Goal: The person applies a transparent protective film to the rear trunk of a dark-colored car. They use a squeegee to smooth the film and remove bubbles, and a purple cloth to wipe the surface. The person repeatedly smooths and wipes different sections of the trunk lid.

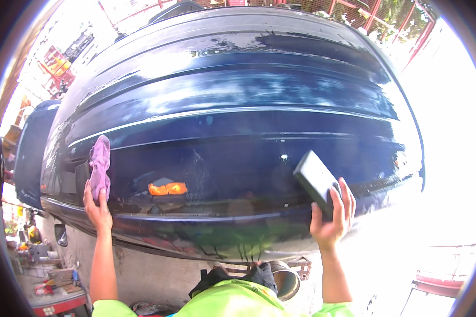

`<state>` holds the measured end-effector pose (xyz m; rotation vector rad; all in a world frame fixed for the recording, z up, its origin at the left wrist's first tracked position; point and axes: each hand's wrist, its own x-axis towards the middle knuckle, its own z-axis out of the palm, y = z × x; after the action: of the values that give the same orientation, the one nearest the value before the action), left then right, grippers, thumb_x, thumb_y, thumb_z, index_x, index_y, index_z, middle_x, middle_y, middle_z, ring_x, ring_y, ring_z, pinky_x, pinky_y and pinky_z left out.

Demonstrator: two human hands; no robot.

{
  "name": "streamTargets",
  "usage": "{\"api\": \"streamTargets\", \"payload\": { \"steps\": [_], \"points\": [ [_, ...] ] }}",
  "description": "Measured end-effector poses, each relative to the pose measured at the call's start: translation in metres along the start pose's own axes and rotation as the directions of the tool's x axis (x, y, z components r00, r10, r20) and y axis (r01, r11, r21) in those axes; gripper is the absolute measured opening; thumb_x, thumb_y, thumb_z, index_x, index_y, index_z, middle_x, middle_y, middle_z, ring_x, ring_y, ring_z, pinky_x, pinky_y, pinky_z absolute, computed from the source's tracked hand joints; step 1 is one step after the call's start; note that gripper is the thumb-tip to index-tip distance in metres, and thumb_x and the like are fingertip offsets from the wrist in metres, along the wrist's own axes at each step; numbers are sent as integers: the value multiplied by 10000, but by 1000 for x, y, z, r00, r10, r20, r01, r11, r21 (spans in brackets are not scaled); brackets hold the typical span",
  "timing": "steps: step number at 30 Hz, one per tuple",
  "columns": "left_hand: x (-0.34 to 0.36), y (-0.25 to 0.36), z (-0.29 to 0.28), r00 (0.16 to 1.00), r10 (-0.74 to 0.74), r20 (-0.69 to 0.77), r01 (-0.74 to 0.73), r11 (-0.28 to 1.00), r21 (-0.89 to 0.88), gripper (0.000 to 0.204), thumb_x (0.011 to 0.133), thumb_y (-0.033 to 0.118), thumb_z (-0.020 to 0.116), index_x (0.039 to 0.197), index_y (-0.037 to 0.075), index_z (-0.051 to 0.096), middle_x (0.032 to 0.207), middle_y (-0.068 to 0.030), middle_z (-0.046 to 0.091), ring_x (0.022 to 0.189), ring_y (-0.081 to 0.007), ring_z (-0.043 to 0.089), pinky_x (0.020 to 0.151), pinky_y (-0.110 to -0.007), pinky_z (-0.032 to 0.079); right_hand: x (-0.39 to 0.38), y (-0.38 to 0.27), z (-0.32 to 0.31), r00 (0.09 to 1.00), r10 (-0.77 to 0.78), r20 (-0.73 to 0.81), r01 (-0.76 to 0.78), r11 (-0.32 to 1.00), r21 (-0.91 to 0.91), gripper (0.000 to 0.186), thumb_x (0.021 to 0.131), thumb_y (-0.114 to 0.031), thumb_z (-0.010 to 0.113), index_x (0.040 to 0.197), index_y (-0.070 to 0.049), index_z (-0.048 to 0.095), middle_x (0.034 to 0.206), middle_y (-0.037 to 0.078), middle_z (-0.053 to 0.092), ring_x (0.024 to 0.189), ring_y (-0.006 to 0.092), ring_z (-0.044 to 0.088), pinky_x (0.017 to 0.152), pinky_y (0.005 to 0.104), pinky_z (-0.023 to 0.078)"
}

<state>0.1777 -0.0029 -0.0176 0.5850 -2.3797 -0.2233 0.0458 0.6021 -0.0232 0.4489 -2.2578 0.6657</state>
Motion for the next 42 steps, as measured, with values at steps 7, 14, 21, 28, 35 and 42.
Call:
{"api": "streamTargets", "payload": {
  "steps": [7, 14, 21, 28, 35, 42],
  "points": [
    [-4, 0, 5, 998, -31, -49, 35, 995, 95, 584, 1005, 460, 669, 1440, 76, 599, 1518, -132, 597, 1426, -350, 524, 1163, -508, 397, 2, -7, 0, 997, -39, -66, 36, 998, -49, 489, 905, -183, 781, 1356, -39, 661, 1402, 190, 662, 1230, 403, 641, 1055, 477, 502],
    [-6, 6, 5, 997, -58, -59, 65, 990, 126, 585, 1005, 503, 639, 1482, 170, 578, 1530, -120, 586, 1442, -334, 510, 1187, -523, 362, 0, -10, 3, 991, -20, -134, 6, 995, -100, 439, 930, -208, 766, 1321, -35, 667, 1310, 174, 708, 1171, 384, 675, 1022, 447, 530],
    [-8, 8, 4, 996, -44, -79, 54, 991, 124, 599, 1001, 516, 636, 1494, 185, 560, 1547, -99, 573, 1450, -321, 503, 1191, -529, 358, -4, -8, 6, 986, 60, -158, -77, 991, -107, 423, 963, -221, 722, 1335, -34, 647, 1272, 170, 715, 1167, 380, 676, 1021, 445, 534],
    [-8, 5, 8, 994, -38, -102, 49, 992, 113, 589, 992, 520, 650, 1485, 208, 574, 1533, -91, 586, 1442, -315, 512, 1173, -524, 383, -6, -10, 7, 979, 107, -172, -122, 989, -83, 410, 968, -218, 712, 1332, -39, 647, 1255, 162, 717, 1151, 374, 677, 1004, 442, 543],
    [-8, 0, 10, 993, -12, -114, 27, 991, 130, 571, 998, 498, 653, 1481, 204, 582, 1507, -92, 609, 1406, -322, 551, 1138, -514, 427, -1, -8, 2, 976, 181, -123, -185, 983, -21, 389, 966, -265, 731, 1283, -50, 662, 1169, 174, 736, 1098, 394, 691, 947, 455, 558],
    [-5, -7, 13, 996, -29, -87, 40, 991, 130, 562, 1016, 498, 635, 1482, 189, 585, 1519, -88, 601, 1408, -335, 549, 1133, -534, 430, 59, 85, -21, 935, 332, -125, -349, 923, -160, 414, 959, -357, 730, 1261, -80, 667, 1065, 196, 749, 1028, 434, 694, 942, 512, 519]
  ]
}}
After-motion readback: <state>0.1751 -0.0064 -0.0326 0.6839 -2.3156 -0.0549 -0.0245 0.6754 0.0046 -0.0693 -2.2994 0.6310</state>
